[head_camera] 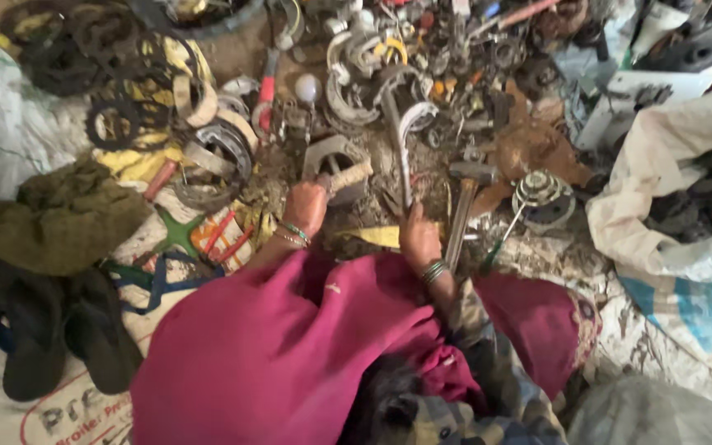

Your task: The person sits on the floor and uses a hammer to repeatedly strike a curved metal piece placed on a metal anvil. They adjust the piece's position between strikes and occasionally inspect it by hand.

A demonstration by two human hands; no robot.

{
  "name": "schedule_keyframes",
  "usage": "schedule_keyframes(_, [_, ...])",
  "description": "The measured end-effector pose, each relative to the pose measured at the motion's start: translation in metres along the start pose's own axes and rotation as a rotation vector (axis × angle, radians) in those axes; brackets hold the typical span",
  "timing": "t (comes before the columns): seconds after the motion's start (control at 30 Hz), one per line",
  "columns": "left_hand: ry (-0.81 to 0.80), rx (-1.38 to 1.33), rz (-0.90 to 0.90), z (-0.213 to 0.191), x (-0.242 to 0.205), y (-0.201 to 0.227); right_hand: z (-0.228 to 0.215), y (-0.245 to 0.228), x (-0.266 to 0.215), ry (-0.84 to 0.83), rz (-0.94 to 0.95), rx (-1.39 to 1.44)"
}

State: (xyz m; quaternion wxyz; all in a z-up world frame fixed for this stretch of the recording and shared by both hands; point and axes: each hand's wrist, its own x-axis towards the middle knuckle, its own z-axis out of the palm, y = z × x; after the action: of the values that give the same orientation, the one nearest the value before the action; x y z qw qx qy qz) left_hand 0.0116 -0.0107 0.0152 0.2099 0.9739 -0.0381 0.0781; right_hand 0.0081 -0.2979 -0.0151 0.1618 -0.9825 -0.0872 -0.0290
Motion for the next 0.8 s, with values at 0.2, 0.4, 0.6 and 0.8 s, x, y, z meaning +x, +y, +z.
schedule_keyframes(0.2, [0.029, 0.113, 0.021, 0.007, -0.004, -0.005, -0.01, -0.01, -0.013, 0.202, -0.112, 0.38])
schedule_keyframes(0.4, [-0.012, 0.044, -0.046, 0.001, -0.003, 0.001, 0.019, 0.014, 0.003, 0.224, -0.53, -0.424])
schedule_keyframes(0.6, [-0.026, 0.009, -0.044, -0.004, -0.007, 0.006, 0.027, 0.035, -0.006, 0.001, 0.009, 0.263])
schedule_keyframes(0.8, [0.127, 0.015, 0.053, -0.011, -0.008, 0.008, 0.028, 0.032, 0.006, 0.051, -0.008, 0.282])
